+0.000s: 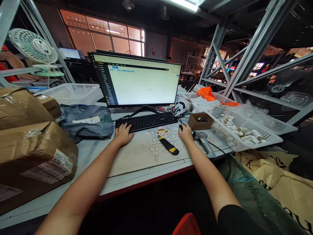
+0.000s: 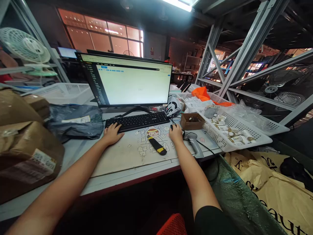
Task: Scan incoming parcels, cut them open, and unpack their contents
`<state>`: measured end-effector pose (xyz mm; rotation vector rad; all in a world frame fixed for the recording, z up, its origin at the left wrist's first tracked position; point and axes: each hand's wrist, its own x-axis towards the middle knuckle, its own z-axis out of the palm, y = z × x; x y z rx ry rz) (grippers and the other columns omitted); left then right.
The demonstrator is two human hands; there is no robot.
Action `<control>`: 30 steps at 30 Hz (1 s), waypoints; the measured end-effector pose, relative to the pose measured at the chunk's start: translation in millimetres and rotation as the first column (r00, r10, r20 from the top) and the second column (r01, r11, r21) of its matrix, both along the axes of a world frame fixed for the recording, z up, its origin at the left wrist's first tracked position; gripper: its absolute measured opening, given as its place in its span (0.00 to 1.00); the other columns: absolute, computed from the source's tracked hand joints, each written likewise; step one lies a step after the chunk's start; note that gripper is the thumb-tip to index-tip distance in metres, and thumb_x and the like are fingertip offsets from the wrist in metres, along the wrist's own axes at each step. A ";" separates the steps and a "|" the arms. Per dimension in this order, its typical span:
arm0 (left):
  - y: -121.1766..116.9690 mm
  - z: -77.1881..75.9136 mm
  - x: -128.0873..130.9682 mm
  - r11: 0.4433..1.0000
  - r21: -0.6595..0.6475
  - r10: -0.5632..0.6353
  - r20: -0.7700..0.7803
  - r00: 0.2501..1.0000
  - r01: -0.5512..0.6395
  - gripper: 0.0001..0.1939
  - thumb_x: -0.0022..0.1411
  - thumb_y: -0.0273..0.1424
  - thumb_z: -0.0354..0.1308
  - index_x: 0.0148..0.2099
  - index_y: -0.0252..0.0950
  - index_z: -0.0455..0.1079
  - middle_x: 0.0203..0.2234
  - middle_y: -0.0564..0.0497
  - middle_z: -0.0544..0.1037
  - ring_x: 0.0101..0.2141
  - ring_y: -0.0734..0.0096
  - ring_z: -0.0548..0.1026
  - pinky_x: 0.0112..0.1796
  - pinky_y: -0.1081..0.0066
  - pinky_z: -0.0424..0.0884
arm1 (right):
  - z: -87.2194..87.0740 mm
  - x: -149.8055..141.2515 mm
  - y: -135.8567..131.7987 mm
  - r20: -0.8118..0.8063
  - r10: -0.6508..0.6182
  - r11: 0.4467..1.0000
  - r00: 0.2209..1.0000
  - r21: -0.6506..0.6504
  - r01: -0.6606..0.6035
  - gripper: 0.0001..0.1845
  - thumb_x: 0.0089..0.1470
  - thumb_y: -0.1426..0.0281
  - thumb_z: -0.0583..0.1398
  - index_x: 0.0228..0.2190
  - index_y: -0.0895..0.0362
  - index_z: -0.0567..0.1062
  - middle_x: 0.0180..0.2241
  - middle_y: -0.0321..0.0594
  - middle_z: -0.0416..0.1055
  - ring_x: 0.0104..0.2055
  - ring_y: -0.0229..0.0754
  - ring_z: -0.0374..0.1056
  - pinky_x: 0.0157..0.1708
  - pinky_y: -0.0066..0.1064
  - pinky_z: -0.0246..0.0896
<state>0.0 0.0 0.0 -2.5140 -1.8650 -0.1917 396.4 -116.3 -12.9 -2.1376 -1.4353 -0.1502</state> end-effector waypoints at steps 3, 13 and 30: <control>-0.4 0.8 0.3 1.000 -0.008 0.002 -0.013 1.000 -0.002 0.38 0.74 0.46 0.47 0.79 0.35 0.54 0.78 0.39 0.48 0.76 0.46 0.46 0.72 0.45 0.50 | 2.2 -1.4 -1.2 0.004 0.000 1.000 1.000 -0.007 0.000 0.24 0.67 0.69 0.56 0.61 0.62 0.76 0.64 0.57 0.68 0.64 0.55 0.65 0.67 0.41 0.57; 8.0 -6.6 -1.1 1.000 0.013 -0.009 0.027 1.000 0.008 0.38 0.73 0.46 0.48 0.78 0.34 0.56 0.77 0.38 0.49 0.76 0.43 0.47 0.71 0.42 0.50 | 2.1 -1.6 -1.0 0.020 0.000 1.000 1.000 -0.015 0.000 0.24 0.66 0.69 0.57 0.60 0.60 0.77 0.64 0.54 0.69 0.63 0.54 0.66 0.66 0.39 0.58; -44.4 74.2 11.9 0.949 0.303 -0.190 0.315 0.930 0.092 0.33 0.72 0.40 0.50 0.73 0.29 0.64 0.74 0.36 0.57 0.75 0.44 0.52 0.71 0.45 0.53 | 4.1 -3.7 -5.7 0.027 0.024 1.000 0.999 0.019 -0.025 0.24 0.64 0.70 0.56 0.58 0.61 0.78 0.62 0.57 0.70 0.60 0.54 0.68 0.63 0.40 0.60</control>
